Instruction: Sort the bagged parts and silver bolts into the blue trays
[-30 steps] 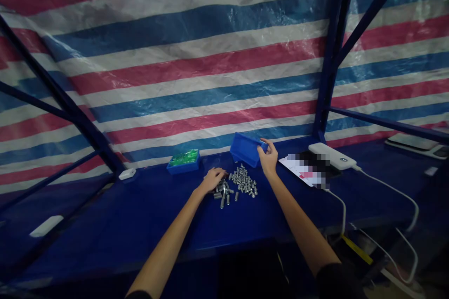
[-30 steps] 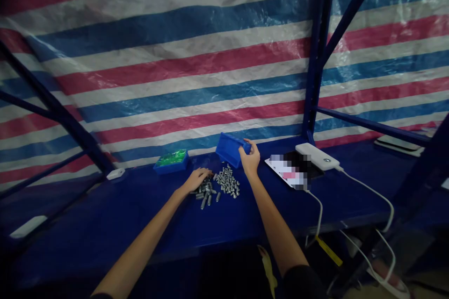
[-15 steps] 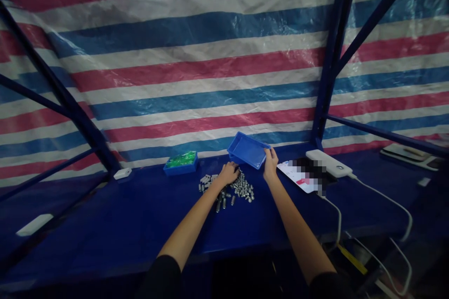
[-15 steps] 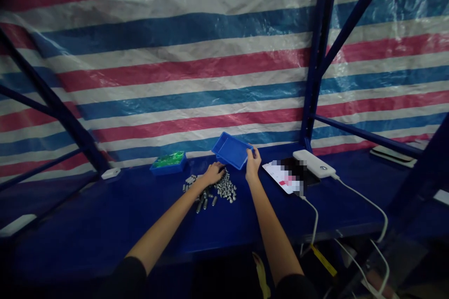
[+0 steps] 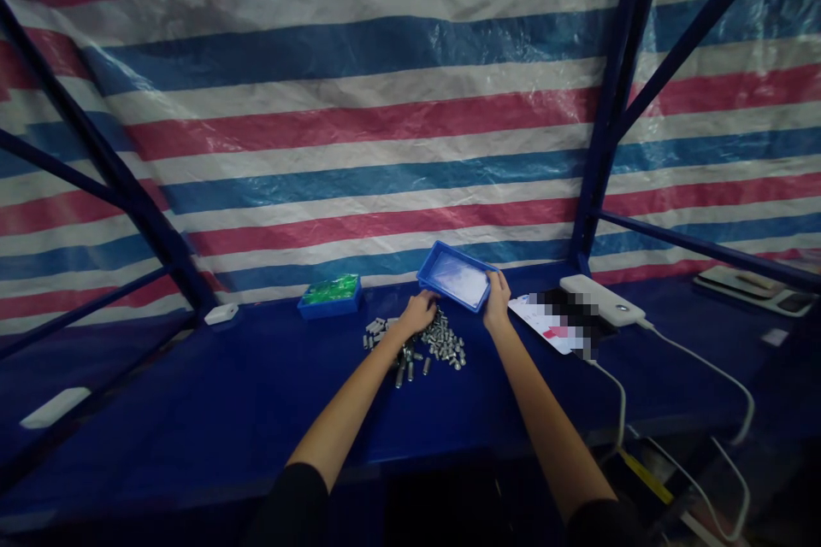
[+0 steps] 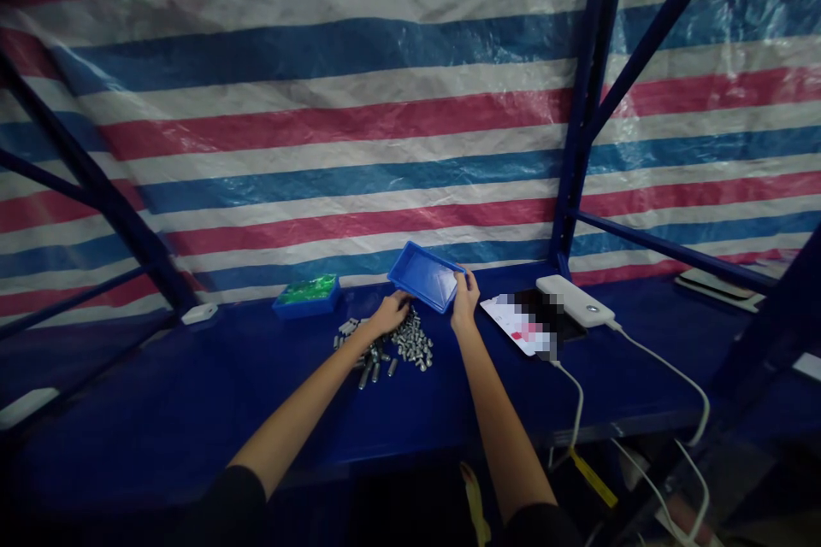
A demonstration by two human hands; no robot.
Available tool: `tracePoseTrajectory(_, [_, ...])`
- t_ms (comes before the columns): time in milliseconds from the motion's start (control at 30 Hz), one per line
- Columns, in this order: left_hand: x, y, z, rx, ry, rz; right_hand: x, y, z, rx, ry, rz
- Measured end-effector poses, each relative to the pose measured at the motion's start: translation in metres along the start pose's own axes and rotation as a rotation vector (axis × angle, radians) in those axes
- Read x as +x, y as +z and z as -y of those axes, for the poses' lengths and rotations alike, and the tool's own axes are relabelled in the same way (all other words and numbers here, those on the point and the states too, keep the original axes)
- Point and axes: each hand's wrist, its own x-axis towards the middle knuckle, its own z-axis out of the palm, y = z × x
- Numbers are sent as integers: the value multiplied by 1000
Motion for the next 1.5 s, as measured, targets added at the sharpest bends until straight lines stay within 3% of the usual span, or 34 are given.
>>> tracePoseTrajectory(133, [-11, -7, -6, -121, 22, -95, 2, -1, 0, 35, 32, -36])
tracePoseTrajectory(233, [-28, -19, -15, -67, -29, -275, 2, -1, -1, 24, 48, -41])
tracePoseTrajectory(333, [-45, -36, -23, 119, 18, -447, -5, 6, -3, -51, 42, 111])
tracePoseTrajectory(400, [-54, -46, -26, 222, 150, -402, -13, 15, -5, -101, 49, 280])
tracePoseTrajectory(467, [-59, -54, -25, 284, 267, -282, -22, 23, -8, -125, 79, 423])
tracePoseTrajectory(533, [-60, -60, -20, 325, 314, -175, -29, 26, -10, -167, 96, 493])
tracePoseTrajectory(600, [-57, -64, -13, 363, 305, -127, -33, 23, -11, -286, 20, 484])
tracePoseTrajectory(733, [-42, -71, 5, 434, 224, -176, -29, 4, -18, -743, -337, 474])
tracePoseTrajectory(900, [-25, -69, 20, 485, 133, -167, -21, -9, -34, -1076, -502, 520])
tracePoseTrajectory(1133, [-17, -51, 27, 507, 6, -129, -21, -7, -26, -1375, -374, 336])
tracePoseTrajectory(1300, [-15, -49, 28, 519, -40, 5, -21, -7, -21, -1387, -337, 381])
tracePoseTrajectory(1500, [-13, -43, 31, 506, -78, -2, -20, -6, -23, -1340, -319, 401])
